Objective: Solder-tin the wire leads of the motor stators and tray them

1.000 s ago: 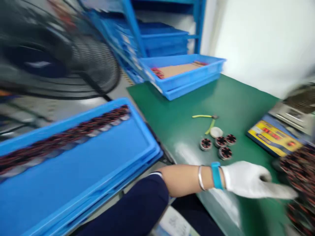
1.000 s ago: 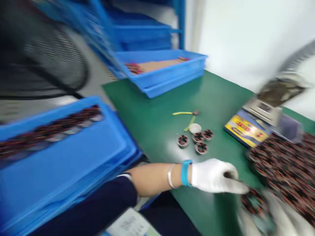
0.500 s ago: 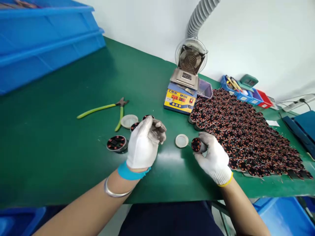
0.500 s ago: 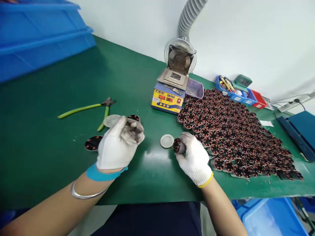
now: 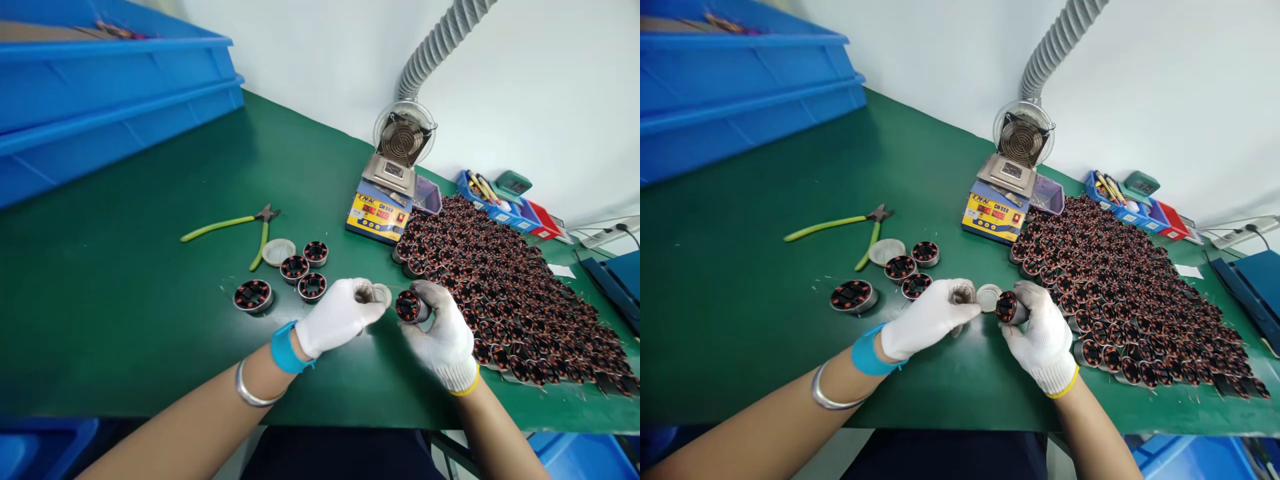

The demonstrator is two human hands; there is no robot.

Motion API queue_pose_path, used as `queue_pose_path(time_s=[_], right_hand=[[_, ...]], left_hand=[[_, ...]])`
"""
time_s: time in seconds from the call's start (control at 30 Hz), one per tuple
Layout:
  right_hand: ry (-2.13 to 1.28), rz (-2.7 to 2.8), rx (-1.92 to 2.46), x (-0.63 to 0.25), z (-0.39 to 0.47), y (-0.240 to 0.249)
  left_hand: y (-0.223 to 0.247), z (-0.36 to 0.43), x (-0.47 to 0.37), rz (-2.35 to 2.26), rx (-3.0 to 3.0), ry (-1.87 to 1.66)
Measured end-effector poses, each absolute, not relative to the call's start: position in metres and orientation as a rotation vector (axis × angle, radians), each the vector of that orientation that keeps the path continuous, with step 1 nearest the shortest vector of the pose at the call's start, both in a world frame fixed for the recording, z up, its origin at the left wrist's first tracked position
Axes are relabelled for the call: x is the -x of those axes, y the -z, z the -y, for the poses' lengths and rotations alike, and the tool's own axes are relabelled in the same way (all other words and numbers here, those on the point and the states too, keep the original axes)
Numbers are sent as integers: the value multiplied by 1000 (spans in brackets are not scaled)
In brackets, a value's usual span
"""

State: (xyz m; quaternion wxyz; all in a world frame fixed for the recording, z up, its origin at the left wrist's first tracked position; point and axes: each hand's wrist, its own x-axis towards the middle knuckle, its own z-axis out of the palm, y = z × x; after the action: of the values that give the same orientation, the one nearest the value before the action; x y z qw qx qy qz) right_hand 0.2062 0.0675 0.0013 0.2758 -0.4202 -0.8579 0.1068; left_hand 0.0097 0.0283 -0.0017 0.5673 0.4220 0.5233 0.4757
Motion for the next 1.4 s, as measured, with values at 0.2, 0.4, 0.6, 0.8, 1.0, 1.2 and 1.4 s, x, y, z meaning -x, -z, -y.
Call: queue_pose_path(time_s=[0.2,0.4,0.6,0.8,1.0,1.2,1.4], right_hand=[[-326,2350,1054,-208,-65,-3],[-302,2502,1352,-211,-74,-11],[-217,2829,1413,-194,-95,-22],[-138,2950,1375,-185,-100,-28],[176,2857,1071,-193,-101,-31],[858,3118,758,-172,-104,-29],[1002,3078,615,-162,-101,-24]], left_hand=[[0,-30,-11,-1116,-915,-1240],[0,-33,0,-1167,-473,-1681],[1,-34,0,-1039,-297,-1792],[-1,-33,1,-965,-278,-1797],[-10,-23,-1,-917,-224,-1905],[-16,-16,-4,-883,-188,-1927],[-20,-16,-1,-899,-169,-1891]])
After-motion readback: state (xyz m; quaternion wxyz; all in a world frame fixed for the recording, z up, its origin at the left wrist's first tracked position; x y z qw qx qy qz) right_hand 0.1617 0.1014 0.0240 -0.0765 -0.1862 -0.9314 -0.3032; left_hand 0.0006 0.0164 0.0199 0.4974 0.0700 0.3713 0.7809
